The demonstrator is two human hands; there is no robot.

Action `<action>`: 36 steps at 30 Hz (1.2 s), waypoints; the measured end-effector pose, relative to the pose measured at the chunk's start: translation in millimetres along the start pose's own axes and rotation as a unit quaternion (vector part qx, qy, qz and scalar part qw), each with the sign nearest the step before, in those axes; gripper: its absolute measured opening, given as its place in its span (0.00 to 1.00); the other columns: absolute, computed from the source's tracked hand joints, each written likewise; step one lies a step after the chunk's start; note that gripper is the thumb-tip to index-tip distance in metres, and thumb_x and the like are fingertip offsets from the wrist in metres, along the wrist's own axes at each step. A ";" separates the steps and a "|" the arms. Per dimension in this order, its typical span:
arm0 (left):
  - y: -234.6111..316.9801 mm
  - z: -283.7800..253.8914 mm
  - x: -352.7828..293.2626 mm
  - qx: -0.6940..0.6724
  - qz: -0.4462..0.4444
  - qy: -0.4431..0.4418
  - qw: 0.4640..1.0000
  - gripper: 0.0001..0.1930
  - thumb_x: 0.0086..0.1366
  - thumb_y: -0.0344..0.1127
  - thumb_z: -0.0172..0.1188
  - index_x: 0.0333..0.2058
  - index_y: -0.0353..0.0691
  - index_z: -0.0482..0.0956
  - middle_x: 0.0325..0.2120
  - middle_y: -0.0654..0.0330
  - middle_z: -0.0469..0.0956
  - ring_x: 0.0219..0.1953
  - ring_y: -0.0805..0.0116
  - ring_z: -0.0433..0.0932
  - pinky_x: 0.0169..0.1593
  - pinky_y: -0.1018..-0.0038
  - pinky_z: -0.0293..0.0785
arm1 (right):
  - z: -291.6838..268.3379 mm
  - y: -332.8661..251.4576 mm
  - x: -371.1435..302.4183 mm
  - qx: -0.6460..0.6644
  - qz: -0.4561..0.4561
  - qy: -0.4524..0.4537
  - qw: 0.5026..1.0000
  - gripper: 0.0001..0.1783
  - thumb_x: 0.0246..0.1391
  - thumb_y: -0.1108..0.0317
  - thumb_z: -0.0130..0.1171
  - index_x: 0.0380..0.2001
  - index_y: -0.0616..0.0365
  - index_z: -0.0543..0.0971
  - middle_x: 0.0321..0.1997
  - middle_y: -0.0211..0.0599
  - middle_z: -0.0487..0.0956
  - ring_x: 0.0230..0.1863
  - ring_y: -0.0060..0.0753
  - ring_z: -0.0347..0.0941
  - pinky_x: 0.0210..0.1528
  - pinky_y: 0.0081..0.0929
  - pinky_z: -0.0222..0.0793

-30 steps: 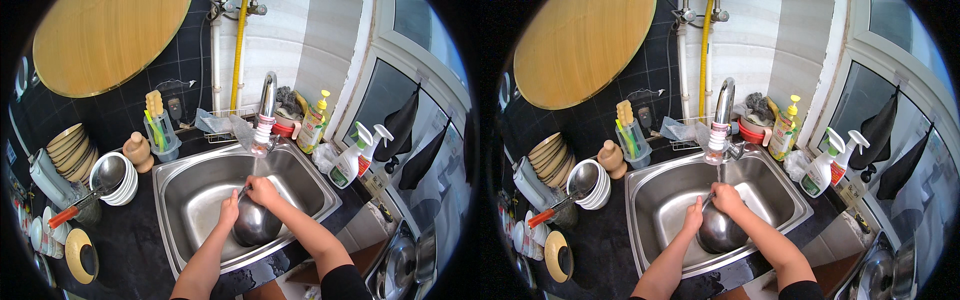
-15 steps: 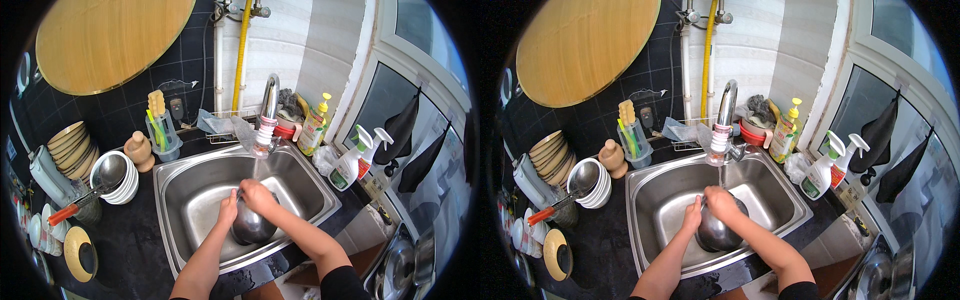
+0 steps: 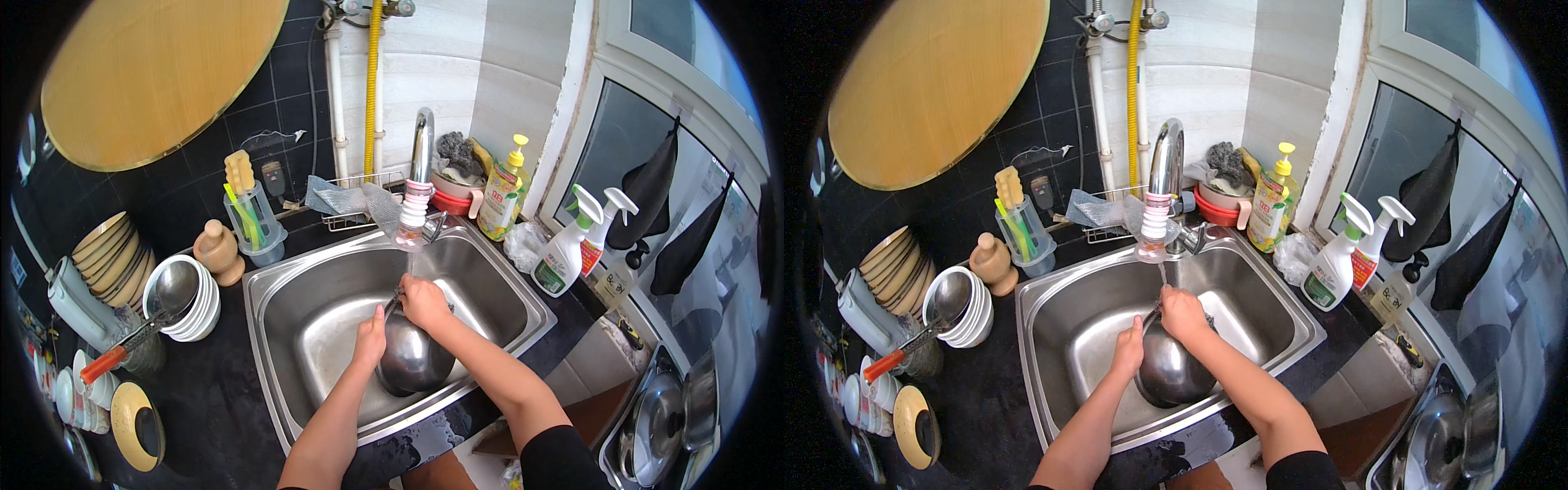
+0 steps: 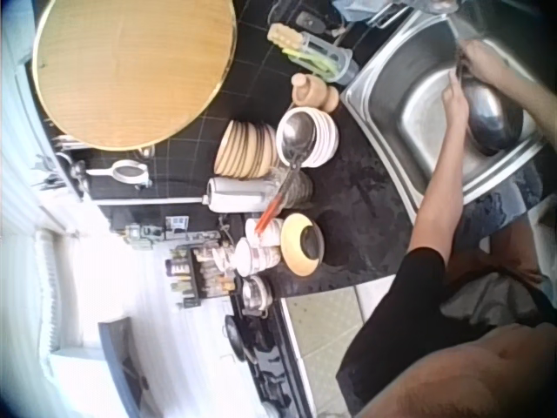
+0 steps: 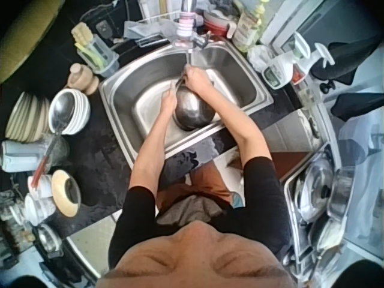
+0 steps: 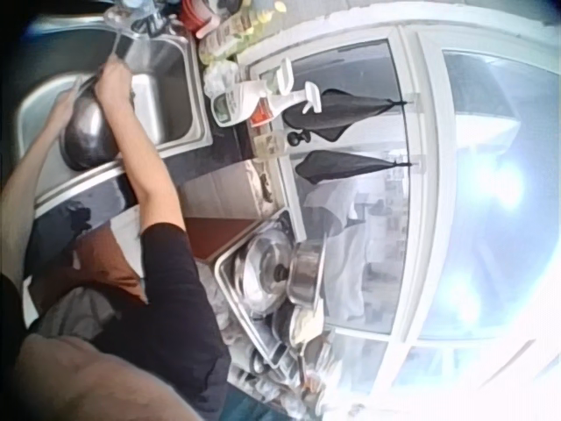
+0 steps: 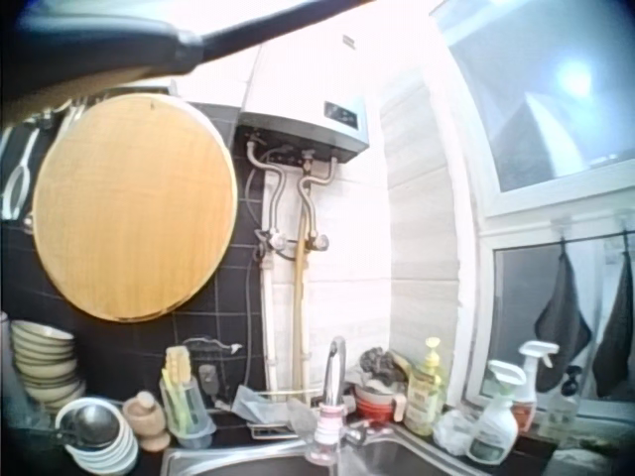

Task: The person scrubs a stainless steel bowl with a steel wool pad in a kitchen sink. They then rinse the bowl thoroughly under running water from the faucet, turning it to clean all sides.

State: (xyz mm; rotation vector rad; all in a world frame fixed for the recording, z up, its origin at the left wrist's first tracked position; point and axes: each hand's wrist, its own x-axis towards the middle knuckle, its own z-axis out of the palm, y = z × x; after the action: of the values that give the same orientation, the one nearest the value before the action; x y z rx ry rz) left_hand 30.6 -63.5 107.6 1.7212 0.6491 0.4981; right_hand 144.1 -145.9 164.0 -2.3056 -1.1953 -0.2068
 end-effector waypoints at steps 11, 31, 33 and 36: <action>10.9 -12.7 2.2 -0.004 -0.024 -0.007 1.000 0.31 0.64 0.57 0.41 0.24 0.30 0.75 0.22 0.59 0.72 0.29 0.72 0.66 0.39 0.73 0.65 | 8.4 62.6 2.5 0.101 0.225 -0.043 0.968 0.16 0.43 0.64 0.60 0.37 0.55 0.76 0.39 0.47 0.77 0.42 0.44 0.73 0.46 0.33 0.67; -9.1 -9.9 11.5 -0.056 0.025 0.013 0.998 0.20 0.66 0.46 0.47 0.30 0.32 0.76 0.21 0.69 0.71 0.26 0.80 0.65 0.34 0.80 0.65 | 16.0 93.7 -0.1 0.226 0.176 -0.151 0.946 0.18 0.47 0.61 0.54 0.42 0.54 0.74 0.43 0.50 0.75 0.48 0.47 0.69 0.50 0.34 0.63; 1.4 -10.6 7.8 -0.056 0.012 0.003 0.998 0.20 0.66 0.46 0.47 0.29 0.32 0.75 0.21 0.69 0.70 0.26 0.80 0.64 0.34 0.80 0.65 | -7.2 60.9 -3.9 0.186 0.089 -0.139 0.969 0.16 0.47 0.61 0.54 0.40 0.51 0.75 0.40 0.49 0.76 0.45 0.48 0.70 0.48 0.35 0.64; 2.1 -12.0 6.0 -0.020 0.013 -0.015 1.000 0.20 0.66 0.47 0.47 0.30 0.32 0.76 0.21 0.68 0.70 0.26 0.79 0.64 0.34 0.79 0.65 | -17.7 28.5 -5.7 0.146 -0.029 -0.122 0.981 0.13 0.46 0.61 0.54 0.37 0.49 0.75 0.36 0.47 0.76 0.42 0.48 0.71 0.45 0.36 0.65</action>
State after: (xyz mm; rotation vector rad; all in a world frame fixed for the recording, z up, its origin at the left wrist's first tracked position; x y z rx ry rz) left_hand 27.9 -51.1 112.4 1.6983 0.5919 0.4998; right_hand 165.3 -172.5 165.9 -2.0815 -1.3155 0.2236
